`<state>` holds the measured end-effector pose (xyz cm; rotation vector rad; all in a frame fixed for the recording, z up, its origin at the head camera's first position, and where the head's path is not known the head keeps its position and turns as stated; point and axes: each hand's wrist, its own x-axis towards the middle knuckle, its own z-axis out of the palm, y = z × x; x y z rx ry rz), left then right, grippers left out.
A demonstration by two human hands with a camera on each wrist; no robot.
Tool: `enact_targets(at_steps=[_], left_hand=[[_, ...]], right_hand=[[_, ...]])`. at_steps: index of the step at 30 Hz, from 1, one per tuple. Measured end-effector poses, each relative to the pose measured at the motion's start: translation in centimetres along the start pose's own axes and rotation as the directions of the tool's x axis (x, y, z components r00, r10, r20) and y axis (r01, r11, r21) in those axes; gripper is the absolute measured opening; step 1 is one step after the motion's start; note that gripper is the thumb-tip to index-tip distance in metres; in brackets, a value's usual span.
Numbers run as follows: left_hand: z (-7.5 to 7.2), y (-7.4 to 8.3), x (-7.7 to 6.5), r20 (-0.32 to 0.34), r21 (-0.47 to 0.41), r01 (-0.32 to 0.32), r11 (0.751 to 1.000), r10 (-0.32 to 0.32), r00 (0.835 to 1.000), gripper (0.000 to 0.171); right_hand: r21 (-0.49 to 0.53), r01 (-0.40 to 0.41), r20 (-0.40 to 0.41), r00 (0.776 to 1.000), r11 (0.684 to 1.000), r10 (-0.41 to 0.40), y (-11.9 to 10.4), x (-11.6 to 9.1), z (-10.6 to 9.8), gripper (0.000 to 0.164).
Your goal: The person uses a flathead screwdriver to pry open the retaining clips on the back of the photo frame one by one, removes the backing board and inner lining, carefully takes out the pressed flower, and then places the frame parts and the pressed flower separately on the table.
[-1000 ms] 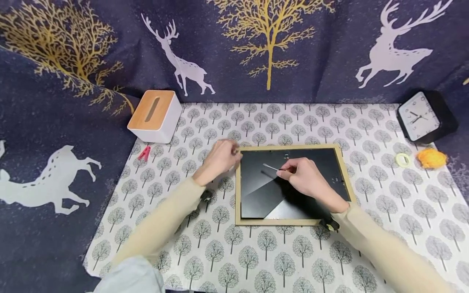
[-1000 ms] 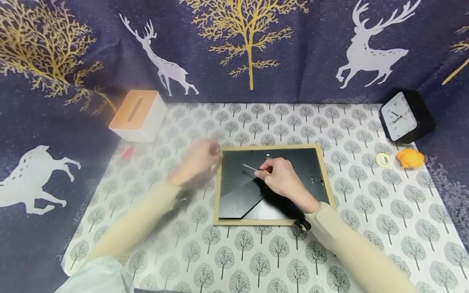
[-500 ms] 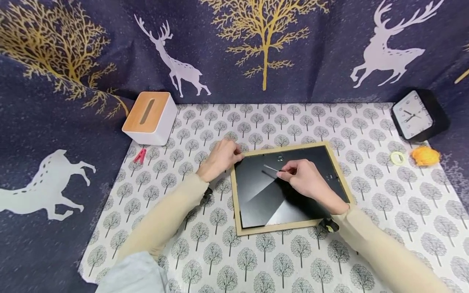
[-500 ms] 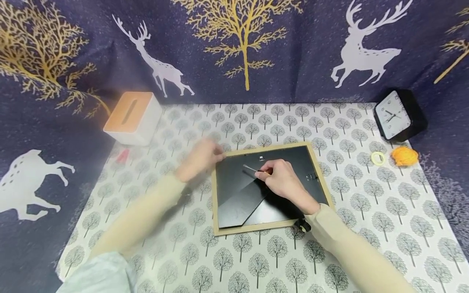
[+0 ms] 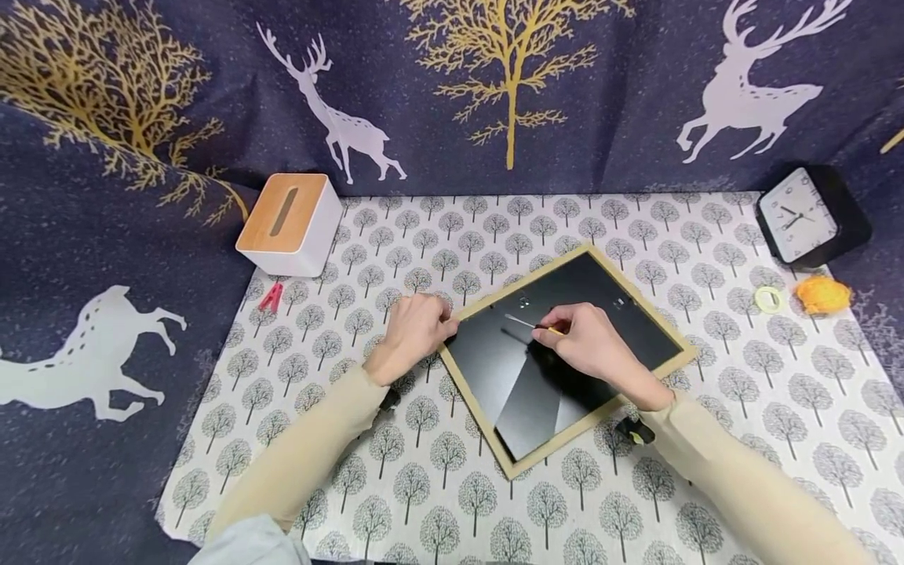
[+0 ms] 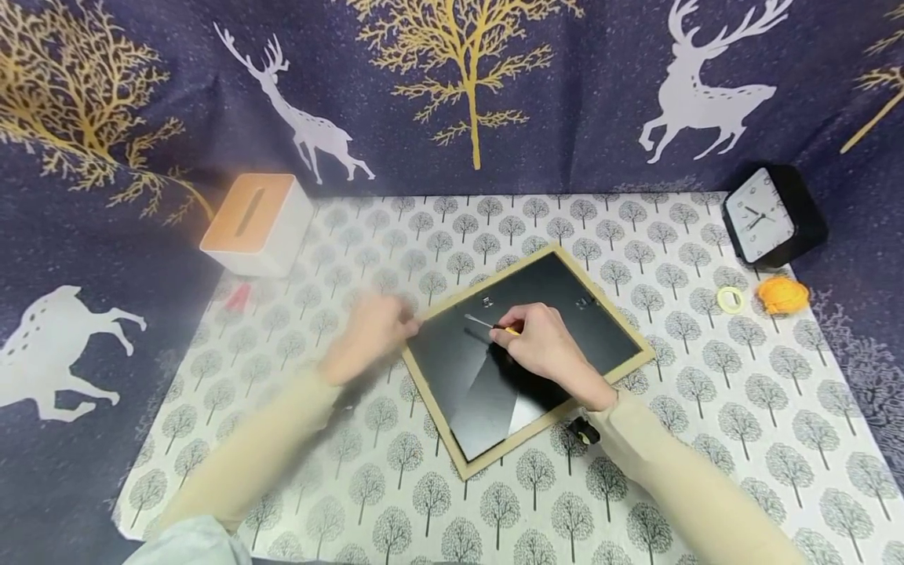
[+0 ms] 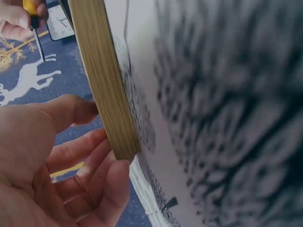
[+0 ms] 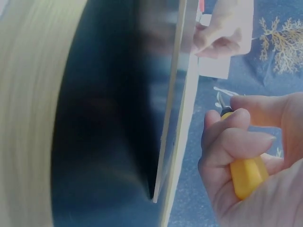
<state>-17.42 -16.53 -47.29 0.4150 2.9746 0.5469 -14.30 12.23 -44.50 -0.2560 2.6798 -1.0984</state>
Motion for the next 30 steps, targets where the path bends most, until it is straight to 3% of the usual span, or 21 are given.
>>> enact_targets(at_steps=[7, 13, 21, 30], left_hand=[[0.7, 0.8, -2.4, 0.011, -0.009, 0.031, 0.999, -0.03, 0.999, 0.02], [1.0, 1.9, -4.3, 0.113, -0.064, 0.095, 0.993, -0.088, 0.99, 0.016], [0.8, 3.0, -5.7, 0.312, -0.193, 0.22, 0.956, -0.153, 0.938, 0.046], [1.3, 3.7, -6.6, 0.47, -0.342, 0.387, 0.856, -0.201, 0.86, 0.058]], right_hand=[[-0.033, -0.011, 0.06, 0.998, 0.999, 0.013, -0.2, 0.1, 0.0, 0.015], [-0.064, 0.01, 0.103, 0.995, 0.998, -0.003, -0.2, 0.1, 0.1, 0.014], [-0.11, 0.101, 0.168, 0.982, 0.989, -0.081, -0.1, 0.3, 0.8, 0.009], [-0.076, 0.166, 0.232, 0.962, 0.983, -0.144, -0.2, 0.6, 2.1, 0.008]])
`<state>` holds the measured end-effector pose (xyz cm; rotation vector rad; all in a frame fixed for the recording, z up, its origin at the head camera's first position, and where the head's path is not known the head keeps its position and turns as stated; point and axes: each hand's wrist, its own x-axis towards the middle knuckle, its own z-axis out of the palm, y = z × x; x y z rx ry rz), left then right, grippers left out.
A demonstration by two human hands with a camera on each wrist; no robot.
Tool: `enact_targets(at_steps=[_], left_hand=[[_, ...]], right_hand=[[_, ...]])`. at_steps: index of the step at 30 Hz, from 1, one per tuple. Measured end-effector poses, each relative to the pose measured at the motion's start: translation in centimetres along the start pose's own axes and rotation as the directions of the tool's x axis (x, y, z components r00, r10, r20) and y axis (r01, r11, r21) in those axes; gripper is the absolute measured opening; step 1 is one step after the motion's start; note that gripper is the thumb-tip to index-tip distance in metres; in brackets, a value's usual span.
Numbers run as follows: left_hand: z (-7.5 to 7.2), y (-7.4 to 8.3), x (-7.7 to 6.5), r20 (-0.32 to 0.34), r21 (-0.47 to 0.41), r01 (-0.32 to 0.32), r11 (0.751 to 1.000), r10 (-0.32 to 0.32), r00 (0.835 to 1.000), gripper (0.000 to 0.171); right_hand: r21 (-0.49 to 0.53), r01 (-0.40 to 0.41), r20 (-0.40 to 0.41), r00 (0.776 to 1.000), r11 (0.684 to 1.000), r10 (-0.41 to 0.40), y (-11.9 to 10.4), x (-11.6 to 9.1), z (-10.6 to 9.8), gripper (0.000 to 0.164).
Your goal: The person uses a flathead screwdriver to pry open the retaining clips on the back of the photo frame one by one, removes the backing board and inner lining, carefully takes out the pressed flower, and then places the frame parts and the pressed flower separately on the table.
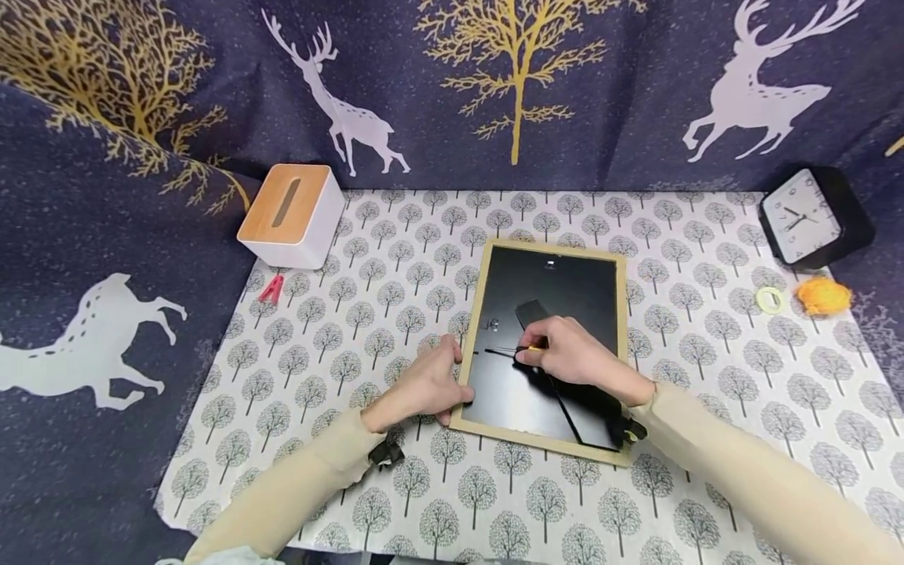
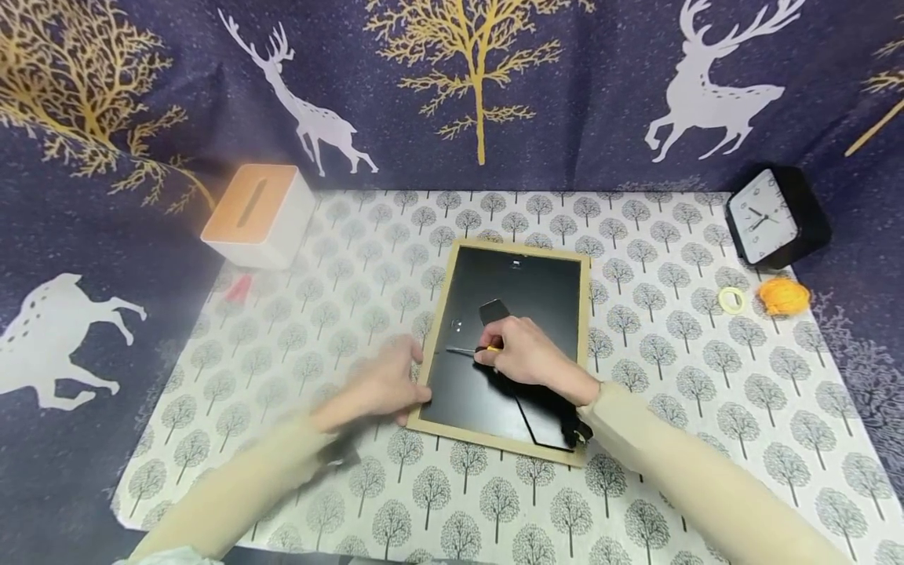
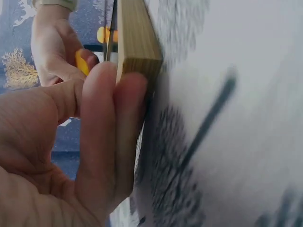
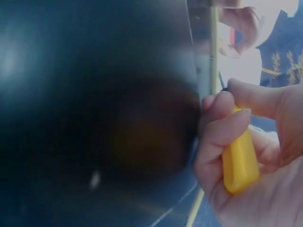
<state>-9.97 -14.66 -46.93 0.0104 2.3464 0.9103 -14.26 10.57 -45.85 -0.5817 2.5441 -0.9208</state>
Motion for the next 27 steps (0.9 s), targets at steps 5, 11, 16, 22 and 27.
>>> enact_targets(at_steps=[5, 11, 16, 22, 27], left_hand=[[-0.1, -0.8, 0.5, 0.06, -0.083, -0.013, 0.996, 0.018, 0.998, 0.051], [-0.7, -1.1, 1.4, 0.066, -0.17, -0.041, 0.985, 0.053, 0.996, 0.04], [-0.8, -1.1, 1.9, 0.08, -0.171, -0.037, 0.985, 0.051, 0.995, 0.04], [-1.0, -1.0, 2.0, 0.097, -0.194, -0.048, 0.98, 0.067, 0.993, 0.038], [-1.0, -0.9, 2.0, 0.109, -0.186, -0.045, 0.982, 0.066, 0.992, 0.038]], right_hand=[[0.012, 0.024, 0.015, 1.0, 1.0, -0.024, 0.2, 0.2, 0.7, 0.006], [0.035, 0.025, 0.021, 0.999, 0.999, -0.026, 0.4, 0.8, 1.4, 0.006], [0.05, 0.015, 0.012, 1.0, 0.999, -0.016, 0.6, 0.9, 1.8, 0.005], [0.088, 0.005, -0.011, 1.0, 0.996, -0.004, 0.8, 1.0, 2.1, 0.005], [0.136, -0.018, -0.029, 0.999, 0.991, 0.022, 1.0, 0.9, 2.4, 0.006]])
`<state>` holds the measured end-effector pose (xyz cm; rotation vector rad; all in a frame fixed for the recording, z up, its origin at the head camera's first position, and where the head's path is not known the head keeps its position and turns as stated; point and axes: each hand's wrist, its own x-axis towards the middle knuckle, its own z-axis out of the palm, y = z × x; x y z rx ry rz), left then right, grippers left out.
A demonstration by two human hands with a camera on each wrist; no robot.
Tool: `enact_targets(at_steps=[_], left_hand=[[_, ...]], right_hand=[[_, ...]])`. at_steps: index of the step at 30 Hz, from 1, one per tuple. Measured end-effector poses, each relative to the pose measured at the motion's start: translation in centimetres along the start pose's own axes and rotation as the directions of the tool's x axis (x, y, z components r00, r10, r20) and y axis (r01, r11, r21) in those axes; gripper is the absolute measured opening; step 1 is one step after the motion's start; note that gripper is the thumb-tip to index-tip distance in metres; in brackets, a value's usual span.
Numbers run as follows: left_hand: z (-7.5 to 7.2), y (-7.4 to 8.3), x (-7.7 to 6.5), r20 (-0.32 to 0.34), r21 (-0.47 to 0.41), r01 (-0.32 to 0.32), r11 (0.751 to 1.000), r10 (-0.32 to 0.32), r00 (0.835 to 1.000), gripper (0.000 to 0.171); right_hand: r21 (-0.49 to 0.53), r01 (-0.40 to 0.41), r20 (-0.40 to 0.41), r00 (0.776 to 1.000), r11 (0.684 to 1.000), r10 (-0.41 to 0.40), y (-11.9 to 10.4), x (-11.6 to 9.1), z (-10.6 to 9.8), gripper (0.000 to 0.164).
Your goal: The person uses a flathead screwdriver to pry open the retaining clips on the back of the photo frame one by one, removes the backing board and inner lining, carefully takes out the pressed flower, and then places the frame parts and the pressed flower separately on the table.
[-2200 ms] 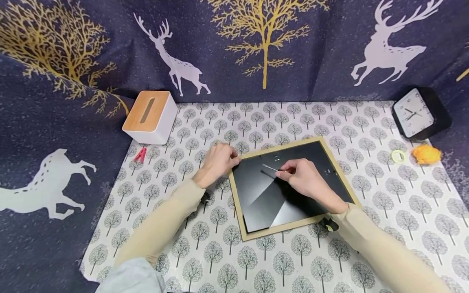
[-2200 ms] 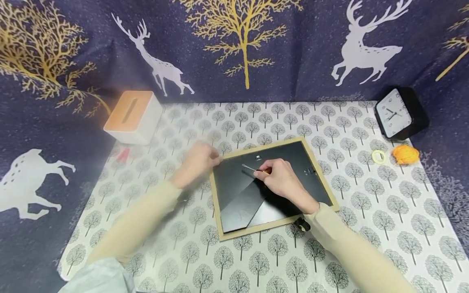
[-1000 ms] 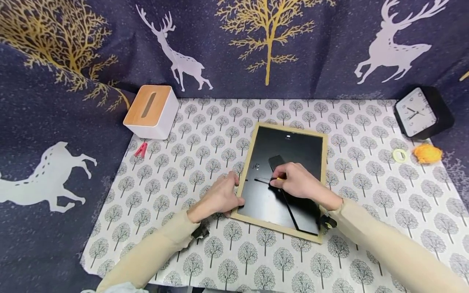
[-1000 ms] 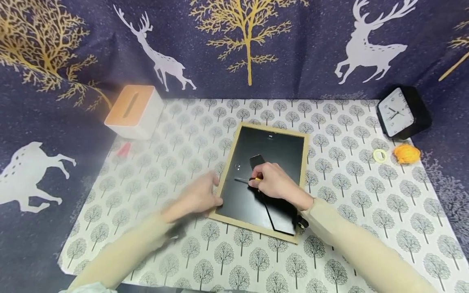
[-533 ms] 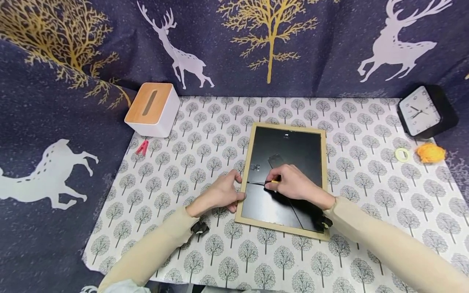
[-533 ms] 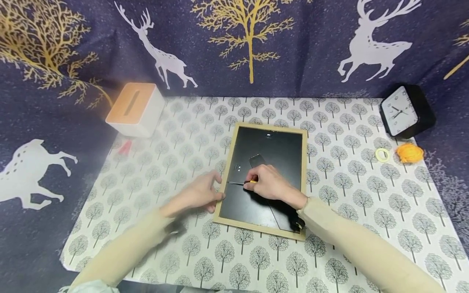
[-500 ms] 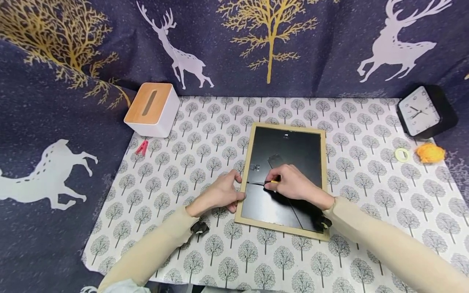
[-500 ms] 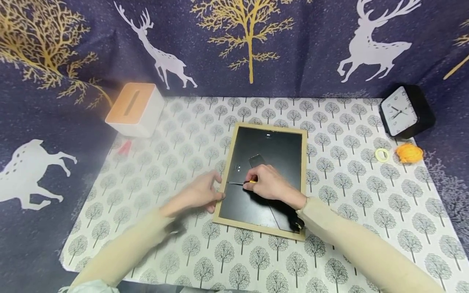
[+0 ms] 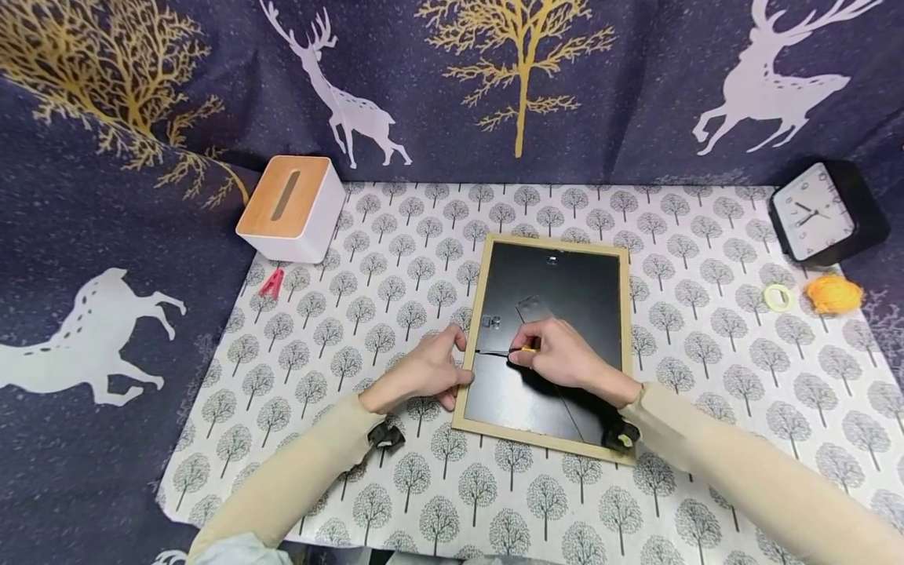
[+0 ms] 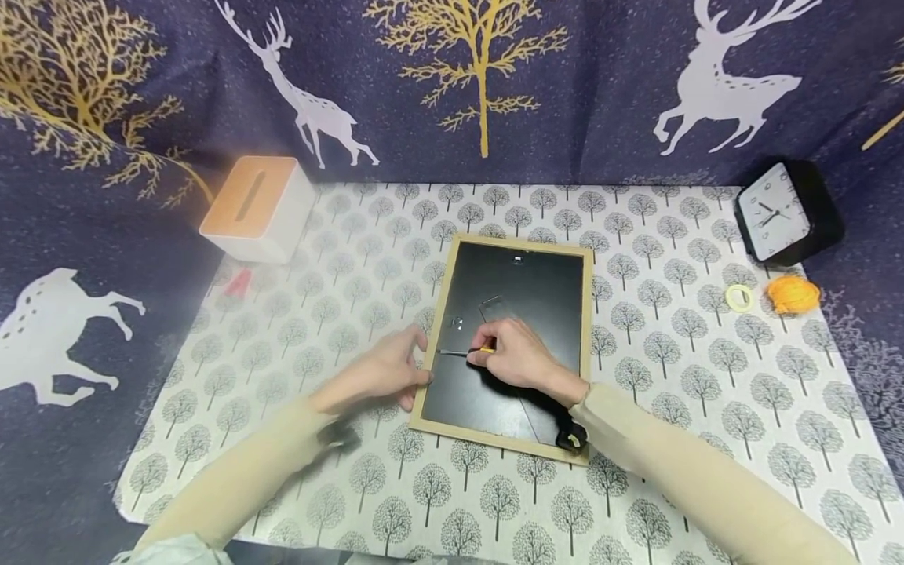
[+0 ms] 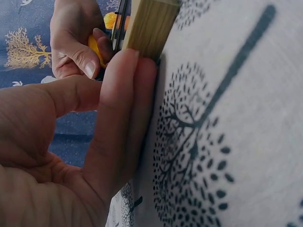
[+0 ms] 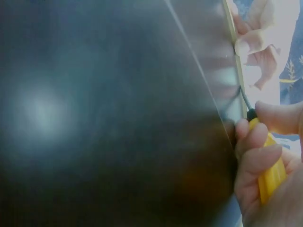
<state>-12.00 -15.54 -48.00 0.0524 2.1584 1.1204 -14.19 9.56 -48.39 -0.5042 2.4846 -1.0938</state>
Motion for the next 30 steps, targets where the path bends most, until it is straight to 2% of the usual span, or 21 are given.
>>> enact_targets(at_steps=[7, 18, 30], left_hand=[[-0.12, 0.03, -0.11, 0.001, -0.015, -0.005, 1.0, 0.005, 1.0, 0.037], [-0.48, -0.29, 0.07, 0.008, -0.028, -0.009, 1.0, 0.009, 1.0, 0.037], [-0.31, 0.42, -0.04, 0.019, 0.001, 0.02, 1.0, -0.02, 1.0, 0.038]], right_hand=[[0.052, -0.032, -0.021, 0.999, 0.998, 0.033, 0.03, 0.03, 0.32, 0.006], [0.065, -0.036, -0.051, 0.998, 0.997, 0.04, -0.23, 0.28, 0.65, 0.007], [0.014, -0.036, -0.054, 0.998, 0.999, 0.037, 0.27, 0.06, 0.49, 0.005]])
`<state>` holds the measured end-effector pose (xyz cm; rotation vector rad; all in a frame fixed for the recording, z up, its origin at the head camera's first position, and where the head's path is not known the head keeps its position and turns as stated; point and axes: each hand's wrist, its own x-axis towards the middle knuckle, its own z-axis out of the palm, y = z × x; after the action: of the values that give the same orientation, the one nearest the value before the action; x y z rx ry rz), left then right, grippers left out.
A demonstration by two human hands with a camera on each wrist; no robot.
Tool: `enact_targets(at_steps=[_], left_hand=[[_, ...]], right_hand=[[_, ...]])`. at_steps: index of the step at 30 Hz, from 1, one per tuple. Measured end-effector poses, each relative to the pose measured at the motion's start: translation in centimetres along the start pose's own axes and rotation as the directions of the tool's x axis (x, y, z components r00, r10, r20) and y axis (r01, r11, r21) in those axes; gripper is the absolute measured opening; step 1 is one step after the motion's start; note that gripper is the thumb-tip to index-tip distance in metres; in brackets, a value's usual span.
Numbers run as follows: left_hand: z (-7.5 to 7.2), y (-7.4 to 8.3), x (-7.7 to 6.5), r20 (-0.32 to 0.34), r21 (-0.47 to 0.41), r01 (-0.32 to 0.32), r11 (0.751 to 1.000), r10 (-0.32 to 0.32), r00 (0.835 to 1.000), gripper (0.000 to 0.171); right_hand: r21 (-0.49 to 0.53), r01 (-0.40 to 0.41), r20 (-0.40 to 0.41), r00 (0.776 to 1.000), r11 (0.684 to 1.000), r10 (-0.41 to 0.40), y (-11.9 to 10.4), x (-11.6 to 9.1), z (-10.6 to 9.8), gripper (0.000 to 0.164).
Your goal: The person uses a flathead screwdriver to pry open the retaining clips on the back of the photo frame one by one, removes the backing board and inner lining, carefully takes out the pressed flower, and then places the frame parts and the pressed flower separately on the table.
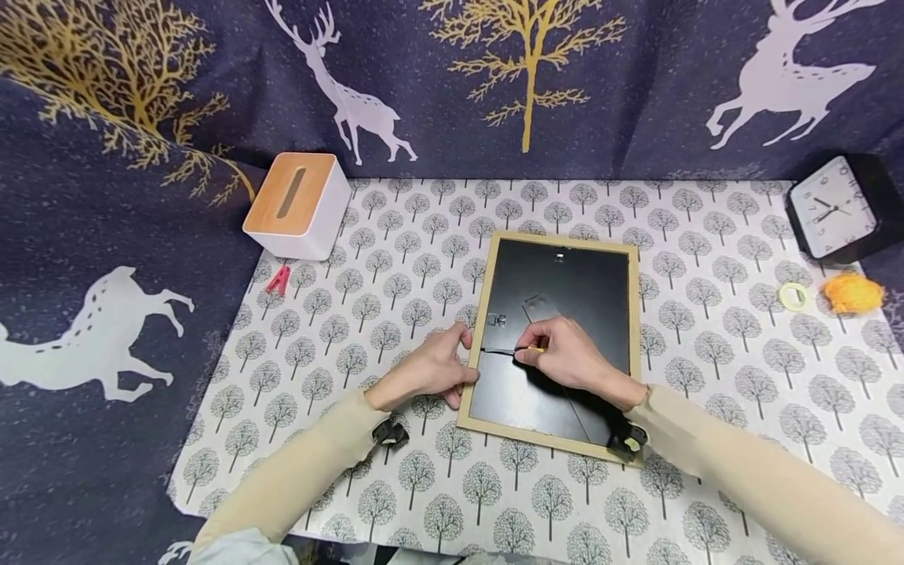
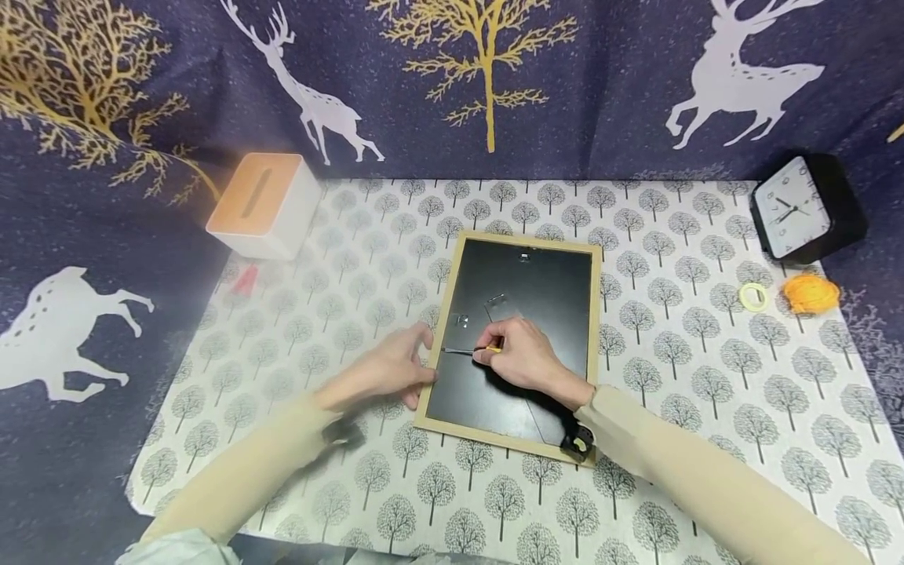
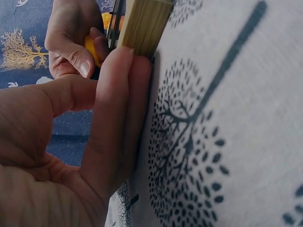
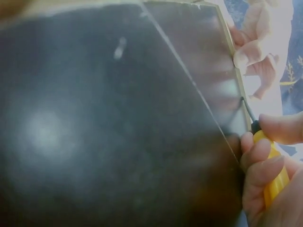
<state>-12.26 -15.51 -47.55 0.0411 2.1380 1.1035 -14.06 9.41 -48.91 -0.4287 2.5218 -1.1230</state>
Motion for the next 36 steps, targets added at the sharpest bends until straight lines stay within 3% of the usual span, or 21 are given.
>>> enact_targets(at_steps=[17, 36], left_hand=[[-0.04, -0.41, 0.71, 0.023, -0.056, -0.025, 0.998, 0.026, 0.999, 0.037], [0.02, -0.58, 0.65, 0.027, -0.062, -0.031, 0.998, 0.033, 0.999, 0.039]], right_hand=[[0.083, -0.013, -0.006, 1.0, 0.996, 0.013, 0.15, 0.06, 0.14, 0.006], [0.069, -0.03, -0.028, 0.999, 0.997, 0.032, -0.11, 0.07, 0.28, 0.004]])
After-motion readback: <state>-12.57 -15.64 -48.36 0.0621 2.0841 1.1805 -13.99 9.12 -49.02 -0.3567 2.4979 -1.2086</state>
